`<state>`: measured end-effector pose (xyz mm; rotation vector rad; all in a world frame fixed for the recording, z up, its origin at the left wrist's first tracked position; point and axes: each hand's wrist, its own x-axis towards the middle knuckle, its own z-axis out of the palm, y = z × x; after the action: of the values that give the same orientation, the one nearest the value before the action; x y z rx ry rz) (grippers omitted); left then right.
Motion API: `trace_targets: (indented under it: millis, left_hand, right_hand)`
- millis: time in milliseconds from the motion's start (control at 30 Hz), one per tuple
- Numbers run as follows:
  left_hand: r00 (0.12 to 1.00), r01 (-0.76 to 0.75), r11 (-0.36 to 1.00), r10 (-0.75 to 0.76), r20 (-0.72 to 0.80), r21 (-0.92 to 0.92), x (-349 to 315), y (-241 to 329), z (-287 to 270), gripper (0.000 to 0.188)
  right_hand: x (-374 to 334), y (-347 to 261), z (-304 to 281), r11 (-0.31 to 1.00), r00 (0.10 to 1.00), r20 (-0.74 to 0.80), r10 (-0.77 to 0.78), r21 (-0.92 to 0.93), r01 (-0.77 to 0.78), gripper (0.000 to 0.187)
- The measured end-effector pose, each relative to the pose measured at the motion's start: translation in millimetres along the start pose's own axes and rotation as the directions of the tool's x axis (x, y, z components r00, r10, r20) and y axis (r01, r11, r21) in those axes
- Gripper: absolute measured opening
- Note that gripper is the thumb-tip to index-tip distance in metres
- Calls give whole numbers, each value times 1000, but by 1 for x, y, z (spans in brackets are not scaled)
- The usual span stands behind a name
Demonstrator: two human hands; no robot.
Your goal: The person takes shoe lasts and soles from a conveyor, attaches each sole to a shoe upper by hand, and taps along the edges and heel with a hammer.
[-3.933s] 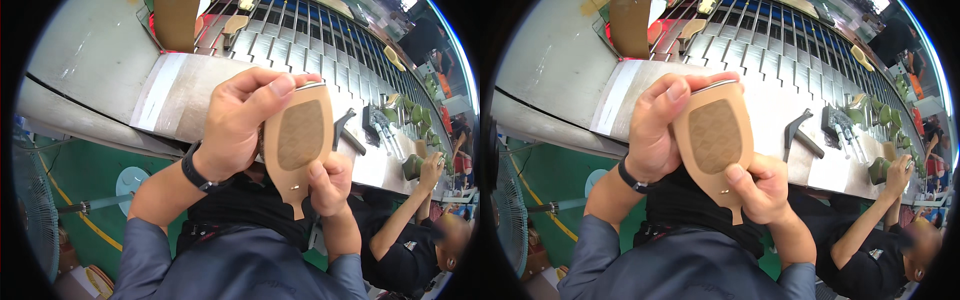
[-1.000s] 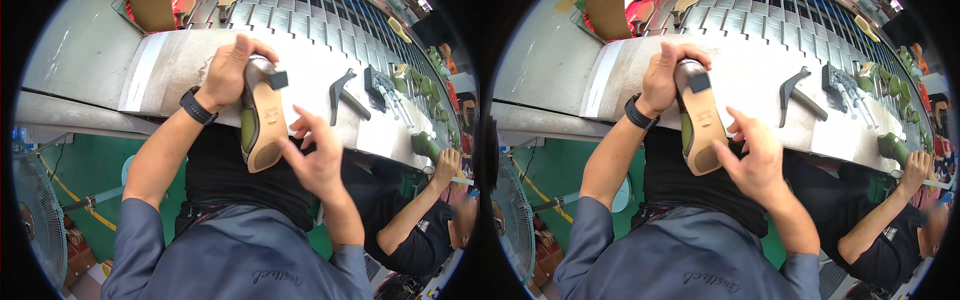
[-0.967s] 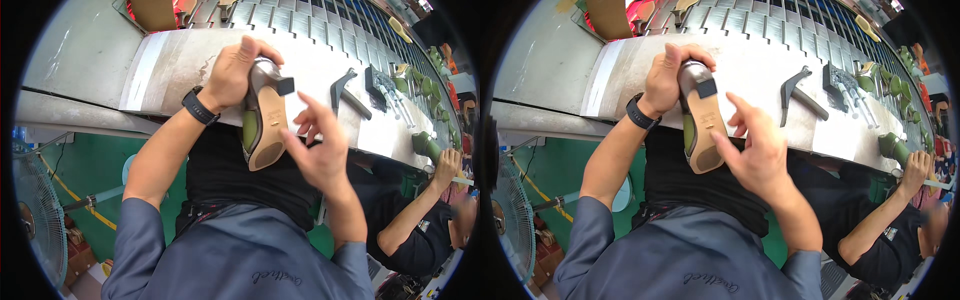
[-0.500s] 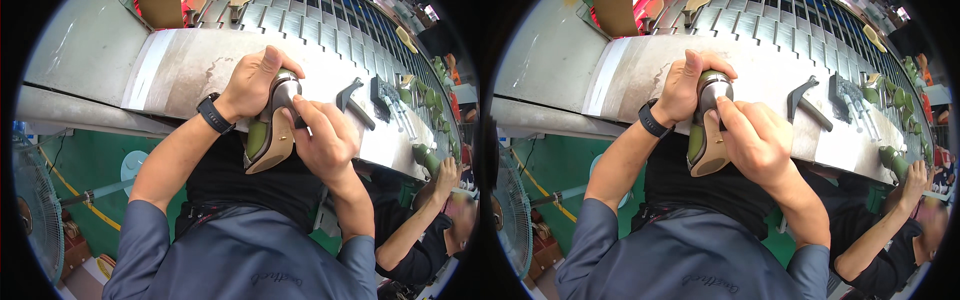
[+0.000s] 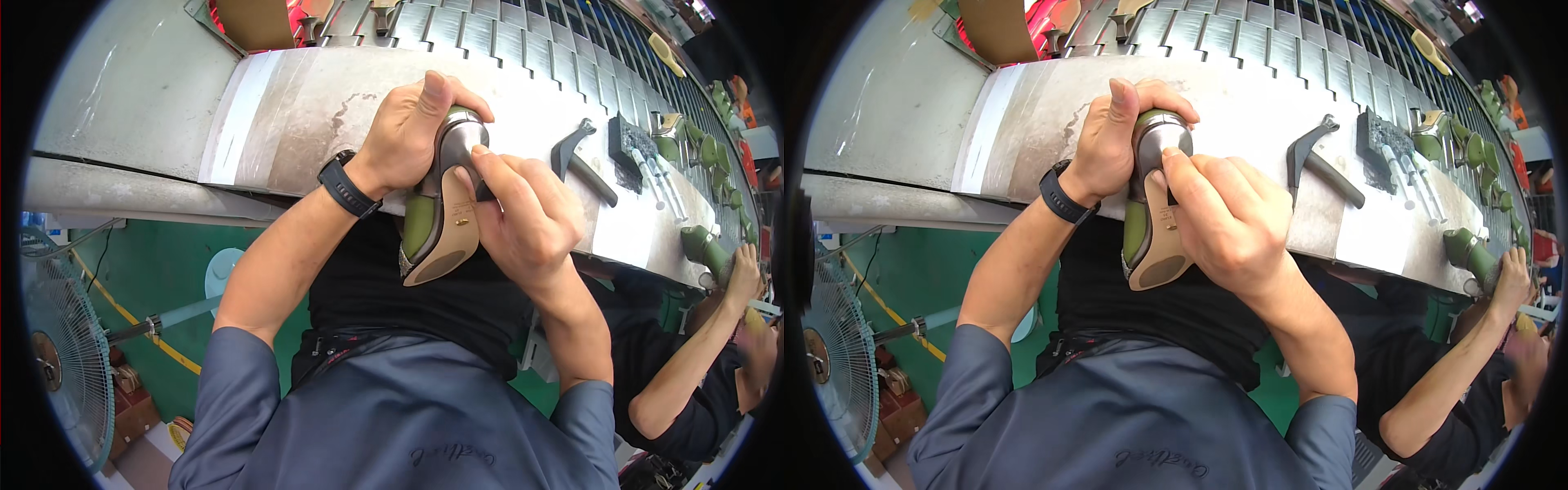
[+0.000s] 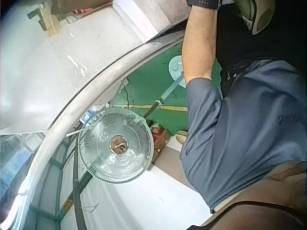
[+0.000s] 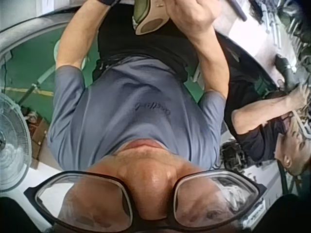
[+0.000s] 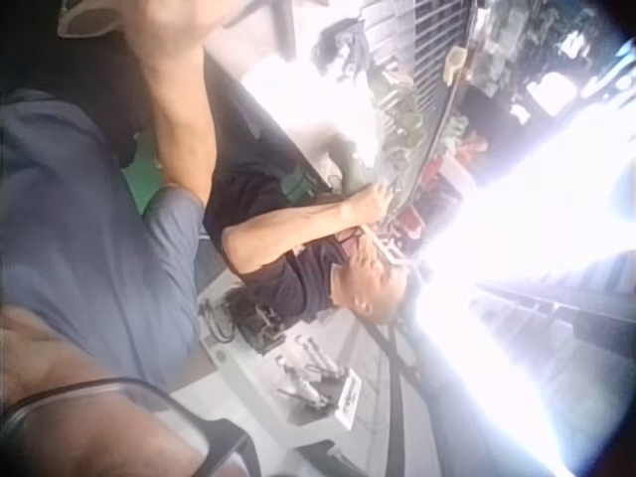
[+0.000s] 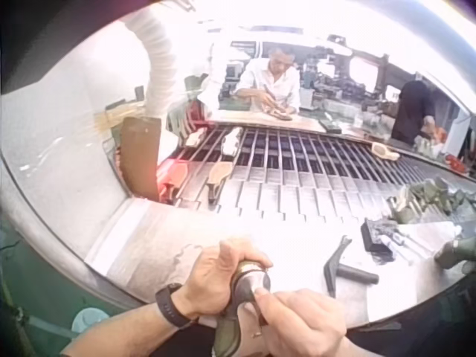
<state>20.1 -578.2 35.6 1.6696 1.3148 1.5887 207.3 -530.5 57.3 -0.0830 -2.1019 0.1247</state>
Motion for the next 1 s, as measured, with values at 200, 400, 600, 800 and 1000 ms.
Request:
trace_targets:
  millis: [200, 400, 600, 800, 1000]
  left_hand:
    - [998, -66, 998, 66, 12, 18, 0, -5, -2, 85]
    - [992, 121, 983, -117, 36, -139, 24, -6, -8, 32]
    - [991, 132, 989, -134, -21, -62, 36, -26, 0, 31]
    - [989, 142, 989, -140, -56, 31, 39, -26, 1, 33]
    - [939, 342, 937, -340, 43, -74, 38, -7, 1, 34]
  right_hand:
    - [0, 3, 5, 1000, 1000, -28, 11, 11, -11, 35]
    - [13, 30, 14, 993, 997, 3, 80, -87, -80, 28]
    - [-3, 38, 17, 759, 780, 165, 604, 182, -625, 28]
    - [9, 34, 14, 234, 410, 600, 687, 351, -906, 30]
    - [-4, 17, 30, 410, 526, 366, 768, 350, -842, 35]
